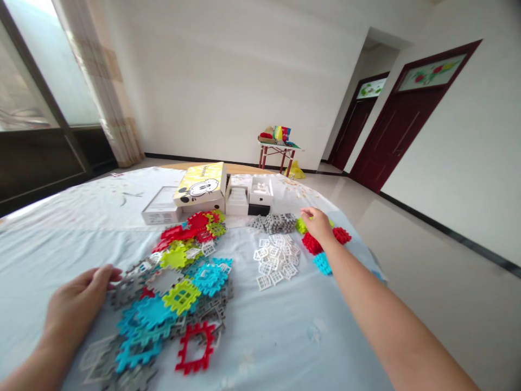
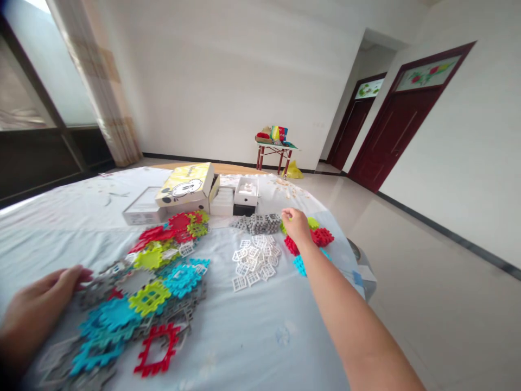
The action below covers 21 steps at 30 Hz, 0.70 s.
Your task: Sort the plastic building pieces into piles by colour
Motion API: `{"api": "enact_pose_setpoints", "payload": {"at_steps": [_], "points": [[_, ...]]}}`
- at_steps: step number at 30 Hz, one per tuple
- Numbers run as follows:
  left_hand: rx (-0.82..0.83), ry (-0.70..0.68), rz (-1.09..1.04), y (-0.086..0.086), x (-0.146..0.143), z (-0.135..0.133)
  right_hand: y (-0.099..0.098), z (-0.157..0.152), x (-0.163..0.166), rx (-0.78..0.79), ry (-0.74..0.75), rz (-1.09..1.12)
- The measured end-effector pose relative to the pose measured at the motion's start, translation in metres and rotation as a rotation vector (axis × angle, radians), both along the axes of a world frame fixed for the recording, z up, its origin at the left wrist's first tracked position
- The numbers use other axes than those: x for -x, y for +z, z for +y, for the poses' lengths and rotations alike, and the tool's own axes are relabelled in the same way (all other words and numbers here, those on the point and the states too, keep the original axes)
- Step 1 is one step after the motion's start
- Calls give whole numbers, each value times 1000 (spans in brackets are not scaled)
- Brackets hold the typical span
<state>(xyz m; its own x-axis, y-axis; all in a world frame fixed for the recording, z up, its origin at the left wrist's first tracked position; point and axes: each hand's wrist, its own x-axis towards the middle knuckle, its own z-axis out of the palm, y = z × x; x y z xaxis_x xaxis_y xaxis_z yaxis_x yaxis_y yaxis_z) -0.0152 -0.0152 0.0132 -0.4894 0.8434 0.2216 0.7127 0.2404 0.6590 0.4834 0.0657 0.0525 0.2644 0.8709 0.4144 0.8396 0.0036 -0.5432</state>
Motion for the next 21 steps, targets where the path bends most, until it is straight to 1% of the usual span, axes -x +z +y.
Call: {"api": "enact_pose_setpoints", "payload": {"at_steps": [2,4,7,11,12,14,18,21], "points": [[8,-38,-6,5,-6,-5,-5,-12,35,-10,179,44],[-2,-66,-24,5,-7,-7,-10,-25,71,0,390,66],[-36,-91,-69,2,-4,-7,-18,-45,120,16,635,7],[5,-39,-161,0,0,-1,-21,-66,167,43,909,-94],[13,-27,-177,0,0,0,-21,-69,174,59,950,-121],[9,-31,-191,-1,2,2,-20,-74,184,93,986,-164],[11,-38,-175,-3,4,4,-19,-75,189,126,993,-215],[19,-27,-172,-2,4,3,-20,-77,188,111,969,-248]]}}
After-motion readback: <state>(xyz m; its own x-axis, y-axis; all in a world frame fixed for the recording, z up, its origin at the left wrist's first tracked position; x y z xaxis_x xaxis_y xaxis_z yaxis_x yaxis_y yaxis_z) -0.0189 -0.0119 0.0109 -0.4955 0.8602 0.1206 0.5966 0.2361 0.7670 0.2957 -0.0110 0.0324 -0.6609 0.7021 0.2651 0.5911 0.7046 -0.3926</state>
